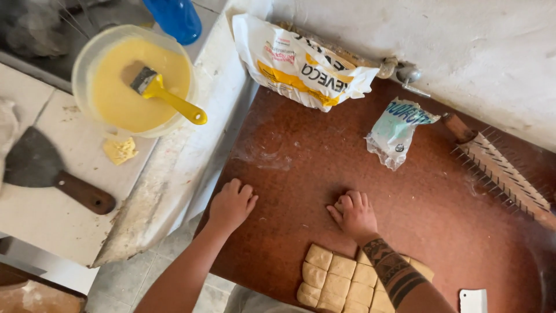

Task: The person cuts a flat piece of dough into square portions with a large blade, then rolls the individual portions into small balls on a wooden surface.

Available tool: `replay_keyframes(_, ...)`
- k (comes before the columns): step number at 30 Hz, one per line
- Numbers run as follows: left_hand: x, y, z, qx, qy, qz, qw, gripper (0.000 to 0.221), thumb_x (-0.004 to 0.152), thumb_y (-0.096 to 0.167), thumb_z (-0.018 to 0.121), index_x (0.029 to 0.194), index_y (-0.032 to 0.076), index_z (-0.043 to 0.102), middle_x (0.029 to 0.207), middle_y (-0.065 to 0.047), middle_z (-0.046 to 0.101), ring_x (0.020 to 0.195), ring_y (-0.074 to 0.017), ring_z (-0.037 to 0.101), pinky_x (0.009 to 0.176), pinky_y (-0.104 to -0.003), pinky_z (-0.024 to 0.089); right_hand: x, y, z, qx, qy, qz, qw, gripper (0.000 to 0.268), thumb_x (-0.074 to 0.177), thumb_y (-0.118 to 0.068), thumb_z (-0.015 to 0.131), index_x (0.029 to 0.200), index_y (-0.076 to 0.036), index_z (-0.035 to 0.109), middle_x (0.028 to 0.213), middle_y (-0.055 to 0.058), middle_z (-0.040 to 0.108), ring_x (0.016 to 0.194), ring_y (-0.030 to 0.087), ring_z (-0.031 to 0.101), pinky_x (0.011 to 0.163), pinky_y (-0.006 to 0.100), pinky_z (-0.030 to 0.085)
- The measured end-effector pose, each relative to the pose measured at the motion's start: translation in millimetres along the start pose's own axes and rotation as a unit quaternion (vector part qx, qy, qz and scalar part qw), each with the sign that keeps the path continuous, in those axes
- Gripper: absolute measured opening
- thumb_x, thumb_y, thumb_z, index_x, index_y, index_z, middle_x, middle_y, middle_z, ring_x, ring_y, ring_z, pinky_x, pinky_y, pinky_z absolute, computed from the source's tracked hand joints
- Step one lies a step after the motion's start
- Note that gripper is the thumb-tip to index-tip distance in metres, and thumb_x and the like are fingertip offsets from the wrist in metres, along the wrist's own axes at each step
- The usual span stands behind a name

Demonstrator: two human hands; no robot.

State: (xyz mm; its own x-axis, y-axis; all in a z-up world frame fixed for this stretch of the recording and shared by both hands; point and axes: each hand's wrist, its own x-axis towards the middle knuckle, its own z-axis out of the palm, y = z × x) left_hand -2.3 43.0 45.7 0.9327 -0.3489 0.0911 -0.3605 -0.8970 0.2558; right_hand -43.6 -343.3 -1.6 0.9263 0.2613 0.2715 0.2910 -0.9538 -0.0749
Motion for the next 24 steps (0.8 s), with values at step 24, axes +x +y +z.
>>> replay_keyframes(24,2,-4,79,-0.02,0.153,-0.004,0.988,0.021,0.089,0.041,0.061,0.084,0.02,0.062,0.091,-0.002,0.055,0.092,-0.0276,0.059,0.071,-0.039,0.042,2,-66,0,0.096,0.0,-0.003,0.995,0.042,0.076,-0.057,0.075,0.08,-0.016,0.063,0.092,0.007,0.058,0.091,0.033,0.057,0.082,0.045,0.047)
